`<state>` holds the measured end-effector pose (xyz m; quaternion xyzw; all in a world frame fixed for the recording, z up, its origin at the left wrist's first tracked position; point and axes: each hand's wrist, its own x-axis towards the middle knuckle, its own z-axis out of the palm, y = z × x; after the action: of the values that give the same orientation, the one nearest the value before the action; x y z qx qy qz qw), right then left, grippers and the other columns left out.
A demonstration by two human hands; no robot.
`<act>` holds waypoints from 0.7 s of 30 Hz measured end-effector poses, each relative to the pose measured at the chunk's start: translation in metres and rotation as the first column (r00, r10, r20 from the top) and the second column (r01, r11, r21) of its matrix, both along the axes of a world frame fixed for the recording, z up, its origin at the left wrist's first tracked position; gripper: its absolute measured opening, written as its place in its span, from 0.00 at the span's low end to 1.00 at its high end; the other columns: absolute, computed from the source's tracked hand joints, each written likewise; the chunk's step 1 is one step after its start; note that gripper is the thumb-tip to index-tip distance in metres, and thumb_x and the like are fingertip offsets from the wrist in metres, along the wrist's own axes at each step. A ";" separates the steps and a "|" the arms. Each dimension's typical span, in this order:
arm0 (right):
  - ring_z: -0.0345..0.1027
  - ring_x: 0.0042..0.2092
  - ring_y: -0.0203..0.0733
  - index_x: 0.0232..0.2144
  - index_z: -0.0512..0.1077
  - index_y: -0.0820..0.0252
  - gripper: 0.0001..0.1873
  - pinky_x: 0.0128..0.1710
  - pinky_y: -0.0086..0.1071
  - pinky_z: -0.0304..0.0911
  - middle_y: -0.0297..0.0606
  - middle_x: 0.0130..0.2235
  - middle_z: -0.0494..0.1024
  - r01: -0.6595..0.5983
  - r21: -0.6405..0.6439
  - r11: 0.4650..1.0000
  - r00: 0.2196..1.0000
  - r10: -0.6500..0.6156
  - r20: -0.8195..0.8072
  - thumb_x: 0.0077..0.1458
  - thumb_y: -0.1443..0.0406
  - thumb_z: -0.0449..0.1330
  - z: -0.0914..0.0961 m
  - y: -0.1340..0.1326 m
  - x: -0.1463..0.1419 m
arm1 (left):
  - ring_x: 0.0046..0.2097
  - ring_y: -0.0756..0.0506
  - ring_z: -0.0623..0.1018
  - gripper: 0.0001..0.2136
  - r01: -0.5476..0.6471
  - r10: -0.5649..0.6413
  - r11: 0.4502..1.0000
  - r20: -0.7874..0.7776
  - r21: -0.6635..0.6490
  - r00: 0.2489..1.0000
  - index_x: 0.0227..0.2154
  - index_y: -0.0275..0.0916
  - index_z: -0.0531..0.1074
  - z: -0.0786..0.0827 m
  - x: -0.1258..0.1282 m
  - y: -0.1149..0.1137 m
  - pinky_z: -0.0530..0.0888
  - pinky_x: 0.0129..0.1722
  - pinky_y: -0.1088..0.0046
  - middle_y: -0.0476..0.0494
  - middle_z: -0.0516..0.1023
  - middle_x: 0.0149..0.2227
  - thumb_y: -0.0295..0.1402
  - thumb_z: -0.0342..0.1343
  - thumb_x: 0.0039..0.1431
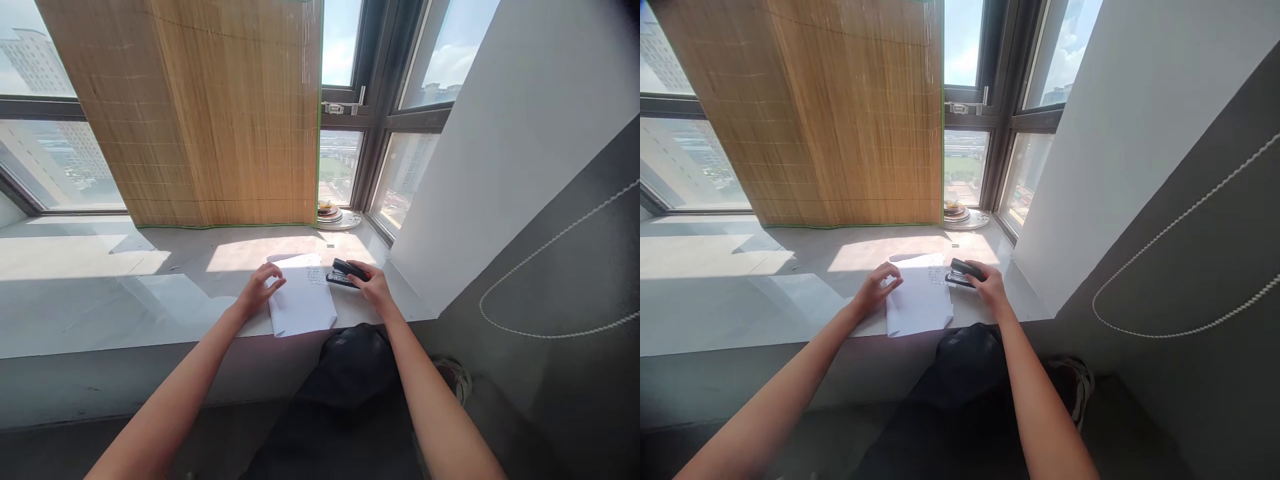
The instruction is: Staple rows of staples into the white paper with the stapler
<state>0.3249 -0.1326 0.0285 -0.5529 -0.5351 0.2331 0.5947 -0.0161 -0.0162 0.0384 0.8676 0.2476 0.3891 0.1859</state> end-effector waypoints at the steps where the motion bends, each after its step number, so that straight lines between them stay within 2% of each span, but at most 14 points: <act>1: 0.78 0.54 0.57 0.50 0.84 0.57 0.25 0.61 0.53 0.70 0.44 0.53 0.85 0.010 -0.015 1.000 1.000 -0.010 0.018 0.51 0.54 0.73 -0.004 -0.003 0.010 | 0.43 0.42 0.77 0.10 -0.008 0.008 1.000 -0.024 0.007 1.000 0.35 0.41 0.75 0.002 0.003 0.003 0.75 0.47 0.62 0.42 0.78 0.40 0.40 0.57 0.72; 4: 0.77 0.57 0.59 0.52 0.84 0.57 0.26 0.64 0.57 0.66 0.45 0.54 0.84 -0.004 -0.052 0.999 0.998 0.007 0.070 0.52 0.54 0.72 -0.014 -0.005 0.030 | 0.47 0.38 0.78 0.10 0.020 -0.014 0.999 -0.162 0.040 0.987 0.38 0.41 0.77 0.008 0.020 0.020 0.75 0.50 0.58 0.39 0.80 0.43 0.41 0.57 0.71; 6: 0.76 0.57 0.59 0.53 0.84 0.57 0.26 0.65 0.58 0.65 0.45 0.54 0.84 -0.017 -0.067 0.998 0.994 0.024 0.105 0.53 0.55 0.71 -0.017 -0.002 0.035 | 0.52 0.36 0.79 0.11 0.103 -0.088 0.994 -0.277 0.041 0.957 0.43 0.42 0.80 0.010 0.038 0.035 0.74 0.55 0.55 0.38 0.82 0.49 0.43 0.59 0.70; 8: 0.76 0.57 0.58 0.53 0.83 0.56 0.25 0.64 0.58 0.66 0.44 0.54 0.84 -0.027 -0.067 0.997 0.988 0.037 0.153 0.54 0.56 0.71 -0.018 0.002 0.036 | 0.59 0.33 0.77 0.17 0.206 -0.190 0.979 -0.369 0.005 0.910 0.52 0.44 0.79 0.007 0.056 0.048 0.72 0.61 0.54 0.37 0.80 0.58 0.47 0.62 0.67; 10: 0.76 0.56 0.57 0.54 0.83 0.55 0.24 0.63 0.56 0.66 0.43 0.53 0.84 -0.057 -0.063 0.996 0.978 0.069 0.199 0.56 0.57 0.70 -0.018 0.006 0.035 | 0.67 0.31 0.73 0.26 0.243 -0.229 0.970 -0.428 -0.024 0.874 0.60 0.45 0.76 -0.001 0.072 0.056 0.68 0.66 0.52 0.35 0.76 0.65 0.52 0.65 0.63; 12: 0.76 0.55 0.57 0.55 0.83 0.53 0.23 0.62 0.55 0.67 0.42 0.52 0.85 -0.094 -0.068 0.993 0.967 0.107 0.232 0.58 0.57 0.69 -0.017 0.010 0.032 | 0.71 0.29 0.68 0.32 0.231 -0.220 0.972 -0.456 -0.032 0.862 0.64 0.45 0.74 -0.011 0.082 0.059 0.65 0.69 0.50 0.34 0.71 0.70 0.55 0.65 0.62; 15: 0.75 0.55 0.56 0.56 0.82 0.52 0.23 0.60 0.53 0.69 0.42 0.52 0.84 -0.144 -0.078 0.986 0.953 0.160 0.257 0.59 0.59 0.68 -0.015 0.016 0.027 | 0.74 0.27 0.63 0.33 0.224 -0.214 0.974 -0.454 -0.032 0.865 0.66 0.46 0.72 -0.021 0.088 0.057 0.61 0.72 0.46 0.34 0.67 0.73 0.56 0.63 0.64; 21: 0.75 0.54 0.54 0.57 0.81 0.50 0.22 0.58 0.53 0.70 0.40 0.52 0.84 -0.192 -0.042 0.980 0.903 0.194 0.384 0.61 0.64 0.65 -0.009 0.021 0.013 | 0.75 0.25 0.61 0.34 0.221 -0.206 0.975 -0.479 -0.025 0.853 0.69 0.46 0.69 -0.020 0.087 0.052 0.56 0.73 0.39 0.32 0.65 0.74 0.55 0.63 0.65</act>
<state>0.3382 -0.1111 0.0198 -0.5333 -0.6933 0.1783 0.4507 0.0710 0.0355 0.0180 0.9616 0.1820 0.1433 0.1475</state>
